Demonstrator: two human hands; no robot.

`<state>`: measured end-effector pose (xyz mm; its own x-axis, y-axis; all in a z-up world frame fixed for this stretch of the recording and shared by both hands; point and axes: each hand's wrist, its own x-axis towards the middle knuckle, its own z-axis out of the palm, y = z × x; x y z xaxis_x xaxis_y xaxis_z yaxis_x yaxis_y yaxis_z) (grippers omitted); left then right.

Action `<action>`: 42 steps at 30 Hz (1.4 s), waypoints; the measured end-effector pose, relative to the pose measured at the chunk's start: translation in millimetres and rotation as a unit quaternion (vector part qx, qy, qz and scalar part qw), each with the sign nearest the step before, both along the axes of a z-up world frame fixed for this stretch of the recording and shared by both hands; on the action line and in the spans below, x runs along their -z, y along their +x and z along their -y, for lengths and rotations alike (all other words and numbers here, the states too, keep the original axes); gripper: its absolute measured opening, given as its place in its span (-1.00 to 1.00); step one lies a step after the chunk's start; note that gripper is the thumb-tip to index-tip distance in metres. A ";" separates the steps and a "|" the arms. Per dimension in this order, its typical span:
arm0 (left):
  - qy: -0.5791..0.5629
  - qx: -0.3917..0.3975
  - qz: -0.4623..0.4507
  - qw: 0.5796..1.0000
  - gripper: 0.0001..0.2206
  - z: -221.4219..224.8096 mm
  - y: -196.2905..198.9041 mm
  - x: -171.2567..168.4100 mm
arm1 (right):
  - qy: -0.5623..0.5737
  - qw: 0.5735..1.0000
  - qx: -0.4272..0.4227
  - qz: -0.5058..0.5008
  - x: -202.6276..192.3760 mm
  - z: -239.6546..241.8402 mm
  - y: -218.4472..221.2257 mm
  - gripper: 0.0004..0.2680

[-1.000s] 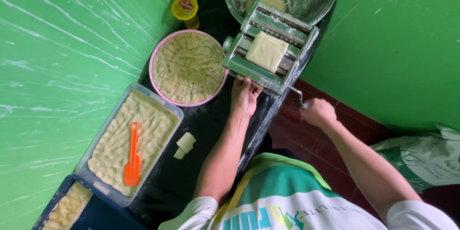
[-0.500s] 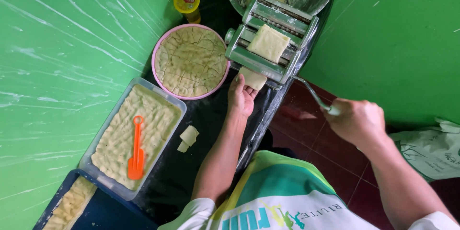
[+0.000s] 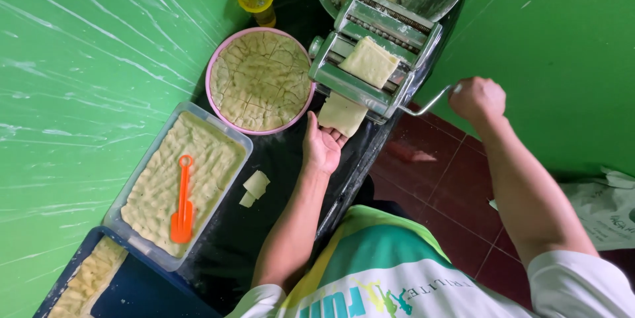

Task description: Arranging dough sticks on a drying rack and rolling out dough sheets using a manual pasta machine.

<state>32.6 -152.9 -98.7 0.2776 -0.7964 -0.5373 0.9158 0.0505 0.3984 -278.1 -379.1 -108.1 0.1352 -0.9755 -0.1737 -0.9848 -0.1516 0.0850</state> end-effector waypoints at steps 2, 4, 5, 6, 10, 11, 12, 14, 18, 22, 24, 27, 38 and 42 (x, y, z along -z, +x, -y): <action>-0.003 0.003 0.001 1.000 -0.52 -4.0 1.7 2.4 | 0.030 0.999 0.009 0.027 11.1 -27.6 14.0 -0.73; -0.006 0.007 0.002 1.000 -0.49 -10.7 3.8 1.3 | 0.060 0.996 0.020 0.056 26.0 -55.0 21.3 -0.72; -0.007 0.007 -0.002 1.000 -0.47 -12.8 4.2 -1.3 | 0.091 0.994 0.011 0.061 34.1 -65.8 20.9 -0.70; -0.008 0.007 -0.005 1.000 -0.46 -15.2 4.7 -4.0 | 0.122 0.990 0.003 0.067 42.2 -76.9 20.5 -0.68; -0.020 0.006 -0.007 1.000 -0.43 -24.1 4.4 -11.9 | 0.182 0.983 -0.022 0.002 29.4 -146.0 26.4 -0.68; -0.020 0.008 -0.006 1.000 -0.43 -27.8 4.6 -8.1 | 0.189 0.980 -0.005 0.058 13.1 -162.8 27.8 -0.75; -0.021 0.010 -0.005 1.000 -0.44 -31.1 4.7 -3.9 | 0.196 0.974 0.013 0.114 -2.9 -179.1 29.2 -0.80; -0.020 0.011 -0.006 1.000 -0.44 -36.2 4.3 -5.0 | 0.204 0.973 0.015 0.105 -45.5 -205.9 36.5 -0.80; -0.020 0.011 -0.009 1.000 -0.45 -43.5 5.3 -11.9 | 0.184 0.978 -0.007 0.101 -140.2 -235.3 45.0 -0.77; -0.007 0.013 -0.009 1.000 -0.47 -50.5 7.9 -9.9 | 0.146 0.987 -0.043 0.053 -195.6 -220.5 31.5 -0.78; -0.021 0.018 0.003 1.000 -0.46 -51.2 8.3 -6.9 | 0.045 0.997 -0.046 0.029 -191.8 -195.8 15.1 -0.79; -0.014 0.016 -0.005 1.000 -0.49 -56.0 7.5 -17.6 | -0.047 0.998 -0.050 -0.006 -165.1 -149.4 -10.1 -0.73; -0.036 0.005 -0.005 0.999 -0.49 -73.3 8.5 -29.7 | 0.007 0.999 0.002 -0.032 -44.0 -7.8 3.6 -0.73; 0.012 0.009 0.004 1.000 -0.54 -75.1 9.9 -30.1 | 0.104 0.992 0.026 0.066 24.2 -35.9 14.1 -0.69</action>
